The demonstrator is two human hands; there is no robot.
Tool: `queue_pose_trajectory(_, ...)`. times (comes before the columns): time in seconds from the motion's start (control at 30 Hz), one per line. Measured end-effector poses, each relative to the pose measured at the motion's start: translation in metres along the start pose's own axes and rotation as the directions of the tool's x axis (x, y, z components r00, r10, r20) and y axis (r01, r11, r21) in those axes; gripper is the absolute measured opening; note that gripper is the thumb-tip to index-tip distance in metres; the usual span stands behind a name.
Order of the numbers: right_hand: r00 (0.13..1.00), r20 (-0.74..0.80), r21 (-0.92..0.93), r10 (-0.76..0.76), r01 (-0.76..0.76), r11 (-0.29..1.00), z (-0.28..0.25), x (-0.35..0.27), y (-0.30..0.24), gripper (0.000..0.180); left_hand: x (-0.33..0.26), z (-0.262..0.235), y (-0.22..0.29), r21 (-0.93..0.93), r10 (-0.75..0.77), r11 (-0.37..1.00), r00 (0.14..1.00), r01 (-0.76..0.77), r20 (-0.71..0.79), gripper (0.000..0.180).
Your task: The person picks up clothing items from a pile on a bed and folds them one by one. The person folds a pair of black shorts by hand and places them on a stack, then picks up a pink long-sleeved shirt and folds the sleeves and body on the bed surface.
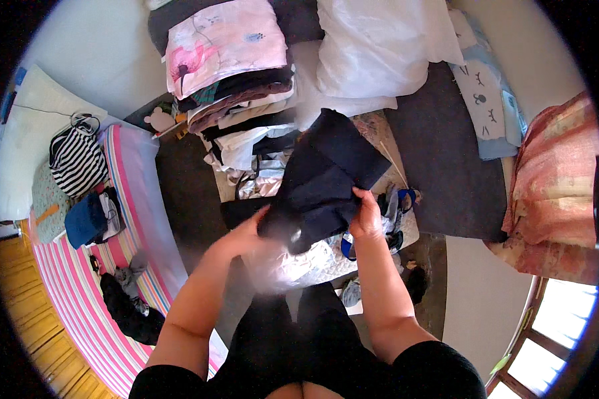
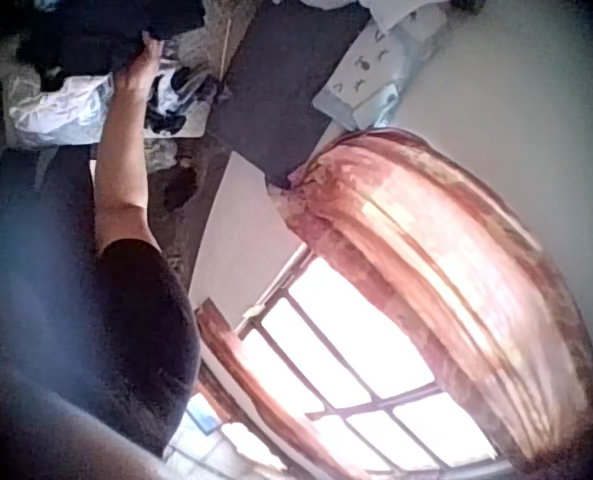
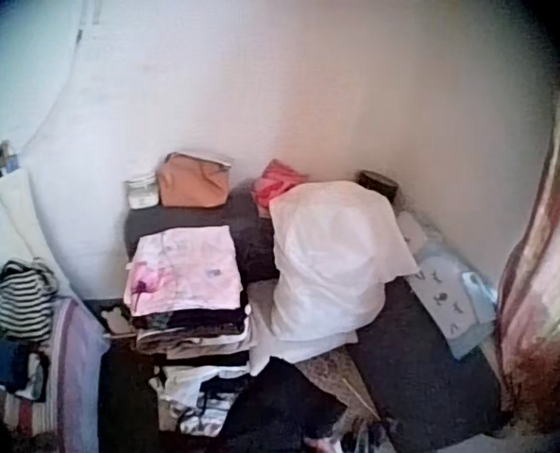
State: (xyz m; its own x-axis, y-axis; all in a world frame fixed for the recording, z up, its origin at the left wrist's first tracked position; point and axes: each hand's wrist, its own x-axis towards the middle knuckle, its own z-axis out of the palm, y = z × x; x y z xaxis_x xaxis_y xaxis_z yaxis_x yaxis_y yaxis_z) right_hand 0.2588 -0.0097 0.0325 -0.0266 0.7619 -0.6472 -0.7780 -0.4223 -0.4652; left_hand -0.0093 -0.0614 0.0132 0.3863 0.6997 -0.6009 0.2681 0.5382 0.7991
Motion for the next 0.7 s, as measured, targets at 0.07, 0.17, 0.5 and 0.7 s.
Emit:
queue_pose_trajectory(0.07,0.981,0.168,0.000,-0.101,0.102,0.995,0.003,0.004,-0.004,0.038,0.005,-0.014,0.006,-0.016,0.108,0.993,0.977,-0.113,-0.185,0.086)
queue_pose_trajectory(0.17,0.967,0.221,-0.117,-0.125,0.153,0.981,0.009,0.008,-0.007,0.028,0.011,-0.020,0.035,-0.075,0.297,0.930,0.855,-0.360,-0.424,0.092)
queue_pose_trajectory(0.5,0.609,0.739,-0.672,-0.288,0.633,-0.386,0.064,-0.015,0.026,0.039,0.043,0.083,0.119,-0.262,0.308,0.786,0.723,-0.559,-0.618,0.058)
queue_pose_trajectory(0.7,0.411,0.867,-0.498,-0.283,0.733,-0.463,0.077,-0.028,0.035,0.036,0.052,0.047,0.114,-0.676,-0.120,0.484,0.723,-0.556,-0.681,0.031)
